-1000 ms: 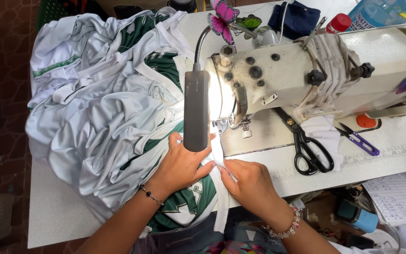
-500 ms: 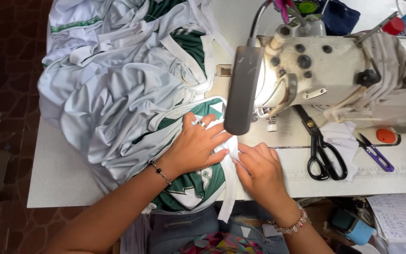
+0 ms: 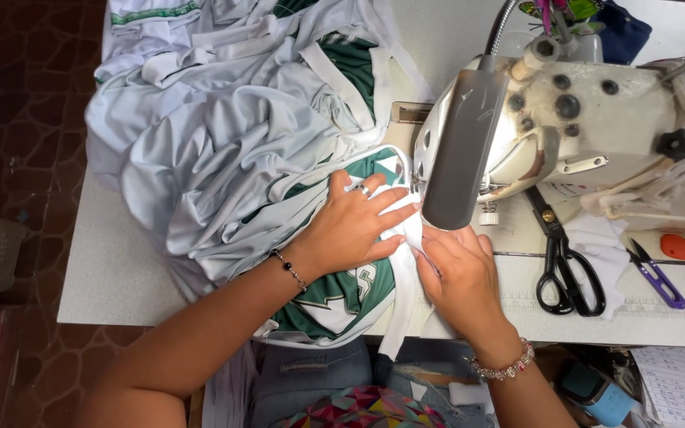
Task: Applying a white fabric trim or tape to the edges of green and white garment pieces using a sewing machine and scissors.
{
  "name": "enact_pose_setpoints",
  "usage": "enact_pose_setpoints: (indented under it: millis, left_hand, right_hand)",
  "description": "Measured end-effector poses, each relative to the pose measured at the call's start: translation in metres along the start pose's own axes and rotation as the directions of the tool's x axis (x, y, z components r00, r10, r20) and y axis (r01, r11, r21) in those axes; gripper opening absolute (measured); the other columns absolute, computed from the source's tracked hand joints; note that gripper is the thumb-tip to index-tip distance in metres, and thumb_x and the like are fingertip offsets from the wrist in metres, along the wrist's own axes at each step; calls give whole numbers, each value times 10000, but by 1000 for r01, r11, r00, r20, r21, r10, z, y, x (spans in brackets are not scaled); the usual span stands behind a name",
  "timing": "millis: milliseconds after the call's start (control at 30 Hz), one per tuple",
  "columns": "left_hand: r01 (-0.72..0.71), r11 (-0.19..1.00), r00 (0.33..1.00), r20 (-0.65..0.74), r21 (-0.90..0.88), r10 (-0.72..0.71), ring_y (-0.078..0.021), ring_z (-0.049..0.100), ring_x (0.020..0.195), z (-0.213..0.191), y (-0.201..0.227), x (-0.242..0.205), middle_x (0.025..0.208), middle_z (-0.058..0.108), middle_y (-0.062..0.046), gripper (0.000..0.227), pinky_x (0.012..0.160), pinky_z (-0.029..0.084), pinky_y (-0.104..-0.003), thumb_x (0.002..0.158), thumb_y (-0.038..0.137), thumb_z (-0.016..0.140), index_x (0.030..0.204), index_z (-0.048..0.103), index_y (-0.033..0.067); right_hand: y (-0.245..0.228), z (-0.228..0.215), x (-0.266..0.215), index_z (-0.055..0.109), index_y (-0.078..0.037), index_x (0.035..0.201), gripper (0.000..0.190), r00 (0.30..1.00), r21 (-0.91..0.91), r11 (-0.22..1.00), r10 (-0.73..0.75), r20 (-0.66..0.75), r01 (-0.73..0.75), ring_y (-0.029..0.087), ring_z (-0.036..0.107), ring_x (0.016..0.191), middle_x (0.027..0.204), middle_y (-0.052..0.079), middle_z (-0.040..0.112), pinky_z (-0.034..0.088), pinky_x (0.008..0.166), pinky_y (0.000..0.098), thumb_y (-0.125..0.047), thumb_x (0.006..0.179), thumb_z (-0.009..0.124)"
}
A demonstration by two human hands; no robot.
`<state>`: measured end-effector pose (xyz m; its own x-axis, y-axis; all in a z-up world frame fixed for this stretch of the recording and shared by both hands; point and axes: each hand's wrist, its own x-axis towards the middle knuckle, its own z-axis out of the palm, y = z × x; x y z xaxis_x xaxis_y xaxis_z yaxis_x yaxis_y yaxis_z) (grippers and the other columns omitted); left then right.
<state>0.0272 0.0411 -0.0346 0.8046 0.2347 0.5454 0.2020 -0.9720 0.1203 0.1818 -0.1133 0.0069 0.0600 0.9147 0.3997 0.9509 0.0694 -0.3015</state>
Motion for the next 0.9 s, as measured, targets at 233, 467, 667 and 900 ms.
enact_pose_setpoints:
  millis: [233, 467, 667, 900]
  left_hand:
    - [29, 999, 999, 25, 37, -30, -275, 522, 1225, 5, -6, 3, 1314, 642, -32, 426, 859, 305, -515, 1007, 474, 489, 1340, 647, 261]
    - [115, 989, 989, 102, -95, -106, -288, 464, 1323, 2, -16, 8, 1433, 573, -22, 559, 937, 313, -533, 923, 454, 625, 1443, 541, 269]
    - [236, 747, 952, 302, -622, -49, -187, 550, 822, -112, -3, -12, 866, 606, -22, 215, 789, 414, -331, 838, 113, 789, 883, 579, 120]
    - [320, 946, 728, 651, -45, -215, -239, 619, 1123, -172, 28, -105, 1006, 667, 34, 138, 932, 421, -452, 858, 149, 708, 959, 741, 237]
  right_hand:
    - [2, 4, 6, 751, -99, 883, 124, 1000, -18, 1000, 15, 9, -15, 279, 641, 923, 1069, 29, 764, 425, 736, 368, -189, 954, 705]
    - [-2, -15, -14, 708, 15, 1189, 283, 706, 681, 325, 584, 401, -656, 161, 629, 612, 809, 194, 745, 561, 550, 350, -99, 933, 677]
    - [39, -126, -85, 819, 67, 823, 421, 696, 627, 308, 243, 675, -716, 170, 725, 397, 1121, 70, 549, 629, 427, 326, -349, 838, 760]
    - [234, -150, -270, 811, -71, 1266, 500, 480, -163, 603, 746, 461, -781, 323, 686, 1253, 1352, 179, 747, 490, 1133, 434, -52, 767, 838]
